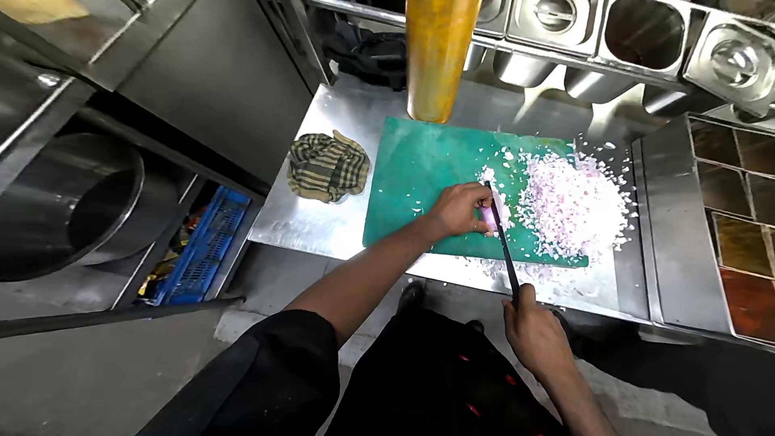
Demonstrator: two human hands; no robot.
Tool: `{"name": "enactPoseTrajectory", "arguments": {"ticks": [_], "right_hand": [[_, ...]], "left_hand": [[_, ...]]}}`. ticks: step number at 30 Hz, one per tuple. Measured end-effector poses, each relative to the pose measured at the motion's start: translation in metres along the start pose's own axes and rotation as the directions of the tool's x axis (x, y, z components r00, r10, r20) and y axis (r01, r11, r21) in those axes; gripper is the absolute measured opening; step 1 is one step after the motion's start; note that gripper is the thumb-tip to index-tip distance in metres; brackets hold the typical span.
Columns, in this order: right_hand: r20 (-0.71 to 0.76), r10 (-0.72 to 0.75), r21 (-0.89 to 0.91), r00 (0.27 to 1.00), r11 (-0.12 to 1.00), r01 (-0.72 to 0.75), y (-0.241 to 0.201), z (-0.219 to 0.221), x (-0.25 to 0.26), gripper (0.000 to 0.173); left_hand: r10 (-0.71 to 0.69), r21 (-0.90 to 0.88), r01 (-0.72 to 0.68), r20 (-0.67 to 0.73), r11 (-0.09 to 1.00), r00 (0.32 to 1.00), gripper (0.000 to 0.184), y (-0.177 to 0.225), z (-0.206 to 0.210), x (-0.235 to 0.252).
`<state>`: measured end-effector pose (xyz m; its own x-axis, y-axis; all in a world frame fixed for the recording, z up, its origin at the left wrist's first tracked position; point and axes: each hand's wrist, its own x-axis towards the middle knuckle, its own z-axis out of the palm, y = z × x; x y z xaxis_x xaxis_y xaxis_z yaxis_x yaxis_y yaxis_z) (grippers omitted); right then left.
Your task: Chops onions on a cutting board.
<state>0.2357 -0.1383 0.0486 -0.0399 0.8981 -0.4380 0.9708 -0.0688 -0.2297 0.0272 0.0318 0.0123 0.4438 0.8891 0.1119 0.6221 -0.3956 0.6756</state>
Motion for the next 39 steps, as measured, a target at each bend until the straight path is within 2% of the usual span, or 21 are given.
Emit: {"name": "enactPoseTrajectory", "arguments": {"ticks": [3,5,7,14,20,26,31,33,36,39], "right_hand": [[0.045,0.011,0.028,0.999,1.000,-0.012,-0.001,0.006,0.005,0.029],[0.094,0.026,0.051,0.995,0.998,-0.031,0.004,0.024,-0.001,0.034],[0.068,0.031,0.062,0.997,0.997,-0.035,0.010,0.037,-0.008,0.039],[-0.103,-0.043,0.022,0.994,0.999,0.046,0.005,0.014,-0.013,0.030],[-0.052,-0.020,0.018,0.998,1.000,0.021,0.005,0.012,-0.013,0.030],[-0.022,-0.009,0.018,1.000,1.000,0.010,-0.004,0.008,0.012,0.027],[0.078,0.038,0.047,0.996,0.998,-0.042,0.005,0.036,-0.005,0.037],[0.059,0.036,0.043,0.998,0.998,-0.039,0.007,0.037,-0.011,0.038],[-0.072,-0.017,0.036,0.997,0.999,0.020,0.008,0.028,-0.013,0.033],[-0.143,-0.049,0.032,0.989,0.998,0.054,0.008,0.023,-0.015,0.031]], "left_hand": [[-0.013,-0.002,0.013,0.018,1.000,1.000,0.051,0.001,0.000,-0.001],[-0.007,0.005,0.007,0.015,1.000,1.000,0.050,0.001,0.001,-0.002],[-0.001,0.009,0.001,0.005,1.000,1.000,0.049,0.001,0.001,0.000],[0.011,-0.010,-0.011,-0.009,1.000,1.000,0.051,-0.001,0.001,-0.003],[0.011,-0.022,-0.012,-0.016,1.000,1.000,0.049,-0.002,0.002,-0.004],[0.027,-0.021,-0.027,-0.029,0.999,0.999,0.048,-0.003,0.003,-0.003],[0.026,-0.024,-0.026,-0.007,0.999,1.000,0.047,-0.003,0.001,-0.003],[0.020,-0.030,-0.020,-0.007,0.999,1.000,0.046,-0.003,0.000,-0.003],[0.031,-0.026,-0.031,-0.023,0.999,0.999,0.047,-0.004,0.002,-0.003],[0.040,-0.021,-0.041,-0.031,0.999,0.999,0.048,-0.004,0.002,-0.004]]}}
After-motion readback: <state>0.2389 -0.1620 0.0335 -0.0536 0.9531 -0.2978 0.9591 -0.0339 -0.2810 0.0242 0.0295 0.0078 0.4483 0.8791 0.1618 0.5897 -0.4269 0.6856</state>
